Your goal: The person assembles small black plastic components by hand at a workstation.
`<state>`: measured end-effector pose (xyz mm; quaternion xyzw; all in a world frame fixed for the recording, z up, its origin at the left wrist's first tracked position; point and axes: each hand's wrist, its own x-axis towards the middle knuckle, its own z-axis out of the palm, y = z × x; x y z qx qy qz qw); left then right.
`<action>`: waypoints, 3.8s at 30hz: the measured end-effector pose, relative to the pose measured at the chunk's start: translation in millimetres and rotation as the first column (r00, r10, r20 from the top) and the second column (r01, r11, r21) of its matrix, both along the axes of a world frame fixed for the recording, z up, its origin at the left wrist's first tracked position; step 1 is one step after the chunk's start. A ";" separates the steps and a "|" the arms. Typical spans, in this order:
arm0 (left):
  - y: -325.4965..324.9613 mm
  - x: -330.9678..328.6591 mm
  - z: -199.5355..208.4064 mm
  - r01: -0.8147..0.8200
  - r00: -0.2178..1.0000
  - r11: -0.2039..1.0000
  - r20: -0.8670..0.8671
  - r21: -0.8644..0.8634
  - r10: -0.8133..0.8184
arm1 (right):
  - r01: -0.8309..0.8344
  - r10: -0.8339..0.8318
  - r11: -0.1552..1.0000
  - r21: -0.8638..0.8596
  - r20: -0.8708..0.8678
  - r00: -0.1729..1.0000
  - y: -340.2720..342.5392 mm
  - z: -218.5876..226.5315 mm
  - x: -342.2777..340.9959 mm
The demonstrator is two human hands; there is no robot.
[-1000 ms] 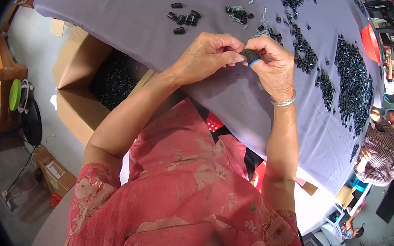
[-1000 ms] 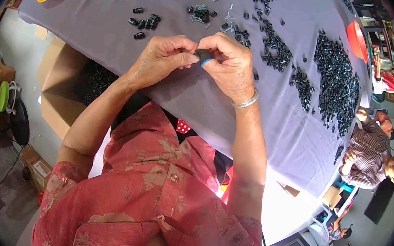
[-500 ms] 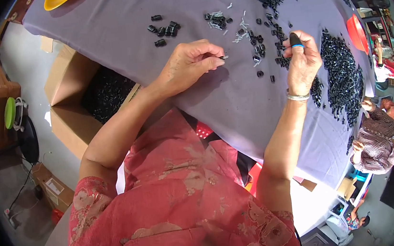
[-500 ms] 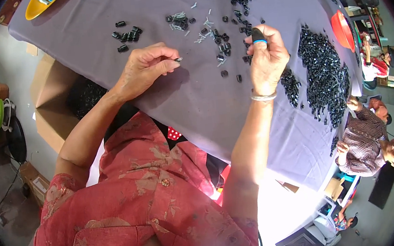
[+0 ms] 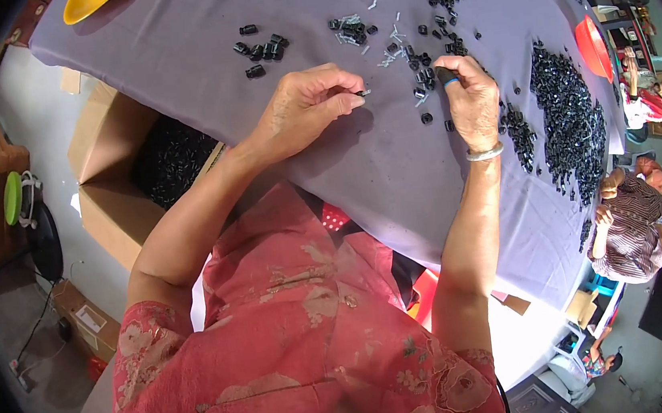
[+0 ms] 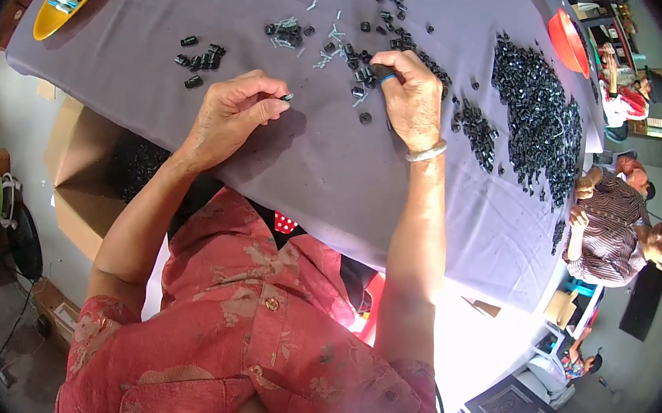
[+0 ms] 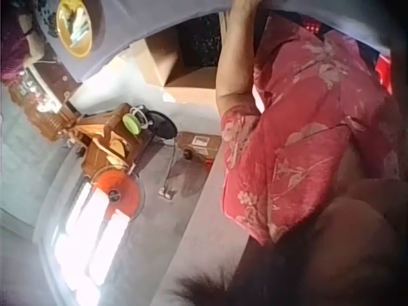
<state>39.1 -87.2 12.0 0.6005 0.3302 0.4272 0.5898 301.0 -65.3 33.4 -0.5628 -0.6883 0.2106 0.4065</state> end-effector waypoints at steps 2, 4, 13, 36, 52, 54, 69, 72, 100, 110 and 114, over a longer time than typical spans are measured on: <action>-0.4 0.6 -0.9 -0.006 1.000 1.000 -0.006 0.004 0.006 | -0.009 0.005 0.999 0.040 0.103 0.995 2.1 0.0 -5.8; -1.3 2.0 -1.2 -0.001 0.999 1.000 0.036 -0.004 0.001 | -0.016 -0.003 0.996 0.088 0.210 0.978 6.1 -0.4 -10.3; -1.3 2.9 -3.2 -0.006 1.000 0.999 0.016 0.053 0.005 | 0.024 -0.035 0.999 0.042 0.292 0.956 17.4 -4.7 -22.0; -2.9 1.1 -0.3 -0.024 0.995 0.994 -0.094 0.107 0.034 | -0.285 0.203 0.947 -0.152 -0.405 0.891 -15.1 15.7 -40.6; -1.3 1.3 -2.5 -0.027 1.000 0.997 0.005 0.066 0.026 | -0.115 0.110 0.993 0.019 0.175 0.978 -7.6 12.9 -29.9; -2.1 0.8 0.9 -0.020 1.000 0.998 -0.014 0.065 0.021 | -0.015 0.008 0.997 0.079 0.085 0.996 -3.0 7.8 -21.5; -1.5 1.0 -4.7 -0.017 0.999 0.997 -0.036 0.075 0.019 | -0.120 0.128 0.981 -0.149 0.044 0.991 -12.2 10.1 2.9; -2.2 0.6 -1.0 -0.020 0.999 0.998 -0.045 0.056 0.022 | -0.158 0.170 0.984 -0.076 0.192 0.966 -12.6 10.2 -5.2; -2.8 0.6 -2.9 -0.027 0.998 0.994 -0.061 0.104 0.033 | -0.297 0.292 0.955 -0.011 -0.151 0.944 -26.8 16.6 -59.6; -3.0 3.0 -5.6 -0.046 0.997 0.995 -0.055 0.091 0.051 | -0.301 0.301 0.954 0.001 -0.023 0.953 -28.4 23.6 -65.0; -1.5 4.7 -7.2 -0.096 0.994 0.983 -0.034 0.154 0.102 | -0.296 0.296 0.955 0.021 0.014 0.955 -27.6 21.0 -67.9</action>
